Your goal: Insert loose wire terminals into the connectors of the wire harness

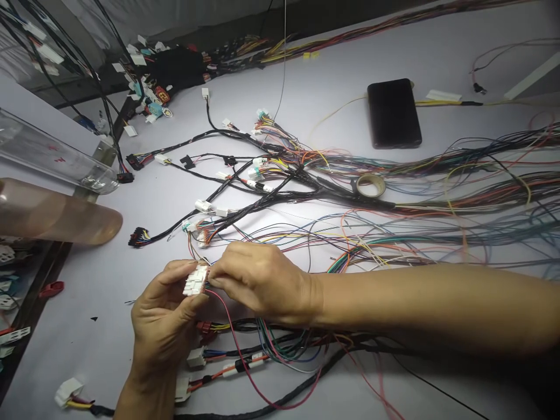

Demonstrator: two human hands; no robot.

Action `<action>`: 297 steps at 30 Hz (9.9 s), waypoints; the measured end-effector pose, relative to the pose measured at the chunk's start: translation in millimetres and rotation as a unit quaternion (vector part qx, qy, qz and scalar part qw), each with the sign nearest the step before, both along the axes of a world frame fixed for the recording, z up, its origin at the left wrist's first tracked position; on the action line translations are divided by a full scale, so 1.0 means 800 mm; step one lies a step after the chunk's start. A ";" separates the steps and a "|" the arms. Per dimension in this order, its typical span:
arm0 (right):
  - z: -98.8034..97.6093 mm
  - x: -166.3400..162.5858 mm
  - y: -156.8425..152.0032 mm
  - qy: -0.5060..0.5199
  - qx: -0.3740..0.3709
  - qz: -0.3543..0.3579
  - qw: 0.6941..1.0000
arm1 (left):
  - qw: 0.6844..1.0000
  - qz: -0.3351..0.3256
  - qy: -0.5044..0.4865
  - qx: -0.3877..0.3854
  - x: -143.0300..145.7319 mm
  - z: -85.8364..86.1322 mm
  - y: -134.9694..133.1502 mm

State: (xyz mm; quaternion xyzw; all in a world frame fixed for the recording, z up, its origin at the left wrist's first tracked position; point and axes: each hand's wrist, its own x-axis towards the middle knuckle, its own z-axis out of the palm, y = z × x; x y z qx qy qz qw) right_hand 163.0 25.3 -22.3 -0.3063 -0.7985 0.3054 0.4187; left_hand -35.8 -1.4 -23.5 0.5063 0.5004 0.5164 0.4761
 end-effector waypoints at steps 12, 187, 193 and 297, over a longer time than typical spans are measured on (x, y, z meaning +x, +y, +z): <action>0.052 -0.006 -0.009 -0.298 -0.117 0.099 0.942 | 0.999 -0.014 -0.040 0.031 -0.018 0.003 0.005; 0.029 -0.048 -0.015 -0.051 0.130 -0.135 0.981 | 0.982 -0.006 -0.191 -0.007 -0.019 0.008 0.000; 0.029 -0.048 -0.013 -0.053 0.089 -0.116 0.988 | 0.983 -0.004 -0.181 -0.010 -0.015 0.010 -0.001; -0.011 0.037 -0.054 -0.297 0.015 -0.033 0.954 | 0.959 -0.149 -0.221 0.091 -0.071 0.009 0.004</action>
